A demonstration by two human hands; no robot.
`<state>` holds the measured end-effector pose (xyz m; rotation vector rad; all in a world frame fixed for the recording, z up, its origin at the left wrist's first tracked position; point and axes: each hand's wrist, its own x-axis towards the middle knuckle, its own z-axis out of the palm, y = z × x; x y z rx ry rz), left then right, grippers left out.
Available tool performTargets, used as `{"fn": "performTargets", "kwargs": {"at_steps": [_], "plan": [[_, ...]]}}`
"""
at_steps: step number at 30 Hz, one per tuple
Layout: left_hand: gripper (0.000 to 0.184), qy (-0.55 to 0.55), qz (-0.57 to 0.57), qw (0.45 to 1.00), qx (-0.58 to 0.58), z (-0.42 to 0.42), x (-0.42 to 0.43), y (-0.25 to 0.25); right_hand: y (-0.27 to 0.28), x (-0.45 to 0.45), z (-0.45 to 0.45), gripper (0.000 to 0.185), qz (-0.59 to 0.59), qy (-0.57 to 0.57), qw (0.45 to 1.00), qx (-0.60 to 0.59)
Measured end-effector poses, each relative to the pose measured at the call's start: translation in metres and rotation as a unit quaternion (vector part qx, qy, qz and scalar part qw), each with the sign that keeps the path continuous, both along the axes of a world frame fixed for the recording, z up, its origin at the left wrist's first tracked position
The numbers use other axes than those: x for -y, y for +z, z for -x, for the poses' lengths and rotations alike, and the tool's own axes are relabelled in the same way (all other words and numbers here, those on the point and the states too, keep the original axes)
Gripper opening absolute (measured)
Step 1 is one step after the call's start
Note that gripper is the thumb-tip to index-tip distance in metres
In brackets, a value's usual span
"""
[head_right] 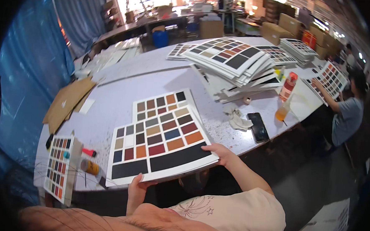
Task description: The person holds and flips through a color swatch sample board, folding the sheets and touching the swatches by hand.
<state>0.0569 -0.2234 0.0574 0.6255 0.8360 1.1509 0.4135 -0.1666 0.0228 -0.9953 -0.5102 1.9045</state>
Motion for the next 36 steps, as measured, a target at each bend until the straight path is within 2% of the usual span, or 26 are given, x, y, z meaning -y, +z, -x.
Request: {"fn": "performTargets", "kwargs": {"at_steps": [2,4,8,10,12,14,15,16,18,19,20,21,22,23,25,26,27,28,29,31,34,36], "plan": [[0.028,0.069,0.004,0.997,-0.026,0.008,-0.005,-0.014,-0.003,0.0,-0.002,0.037,-0.031,0.018,0.999,-0.014],[0.028,0.121,-0.001,0.992,-0.045,0.006,-0.005,-0.005,0.009,0.008,0.001,0.038,-0.037,0.019,0.999,-0.023],[0.032,0.14,-0.034,0.989,0.019,0.001,-0.004,0.006,0.018,0.019,0.006,0.04,-0.107,0.013,0.993,-0.051],[0.034,0.111,-0.061,0.991,0.034,0.011,-0.014,-0.004,0.022,0.017,0.003,0.042,-0.106,0.015,0.994,-0.01],[0.038,0.111,-0.087,0.989,0.044,0.007,-0.014,0.0,0.018,0.014,-0.003,0.044,-0.062,-0.038,0.996,-0.044],[0.022,0.153,-0.086,0.983,0.053,-0.001,-0.013,0.004,0.008,0.007,-0.006,0.049,-0.111,-0.049,0.985,-0.119],[0.019,0.139,-0.099,0.984,0.052,-0.002,-0.011,0.003,0.012,0.011,-0.007,0.056,-0.098,-0.057,0.988,-0.109],[0.017,0.126,-0.11,0.985,0.051,-0.002,-0.008,0.004,0.016,0.014,-0.005,0.068,-0.164,-0.018,0.97,-0.178],[0.016,0.114,-0.148,0.98,0.074,-0.011,-0.007,0.011,0.021,0.018,0.006,0.078,-0.171,-0.046,0.939,-0.294],[0.017,0.139,-0.138,0.977,0.084,-0.021,-0.005,0.021,0.026,0.019,0.015,0.08,-0.193,-0.049,0.93,-0.309],[0.018,0.16,-0.129,0.974,0.094,-0.031,-0.004,0.031,0.013,0.013,0.023,0.074,-0.24,0.006,0.892,-0.383],[0.019,0.174,-0.13,0.971,0.096,-0.037,-0.004,0.031,-0.016,0.004,0.03,0.065,-0.284,0.05,0.9,-0.327],[0.02,0.184,-0.137,0.968,0.102,-0.043,-0.003,0.023,0.011,0.024,0.051,0.062,-0.233,0.005,0.947,-0.221],[0.021,0.188,-0.142,0.966,0.108,-0.05,-0.008,0.02,0.004,0.027,0.069,0.069,-0.267,0.037,0.948,-0.169],[0.028,0.204,-0.154,0.965,0.054,-0.067,-0.013,-0.001,0.021,0.036,0.094,0.091,-0.337,0.067,0.927,-0.153],[0.03,0.191,-0.162,0.967,0.033,-0.073,-0.013,-0.009,0.03,0.034,0.103,0.08,-0.369,0.06,0.919,-0.123],[0.033,0.136,-0.167,0.976,0.021,-0.07,-0.015,-0.027,0.035,0.033,0.111,0.067,-0.333,-0.01,0.937,-0.101],[0.036,0.084,-0.172,0.982,0.008,-0.074,-0.018,-0.024,0.044,0.033,0.116,0.055,-0.294,-0.076,0.949,-0.081],[0.046,0.103,-0.249,0.959,-0.087,-0.083,-0.011,-0.024,0.054,0.034,0.119,0.045,-0.283,-0.09,0.949,-0.107],[0.044,0.055,-0.355,0.907,-0.221,-0.088,-0.013,-0.001,0.086,0.029,0.113,0.025,-0.263,-0.109,0.945,-0.16],[0.041,0.003,-0.484,0.774,-0.408,-0.087,-0.011,0.026,0.106,0.008,0.095,0.019,-0.252,-0.166,0.932,-0.202],[0.039,-0.026,-0.547,0.655,-0.521,-0.085,-0.016,0.035,0.125,-0.008,0.062,0.021,-0.289,-0.204,0.926,-0.13]]}}
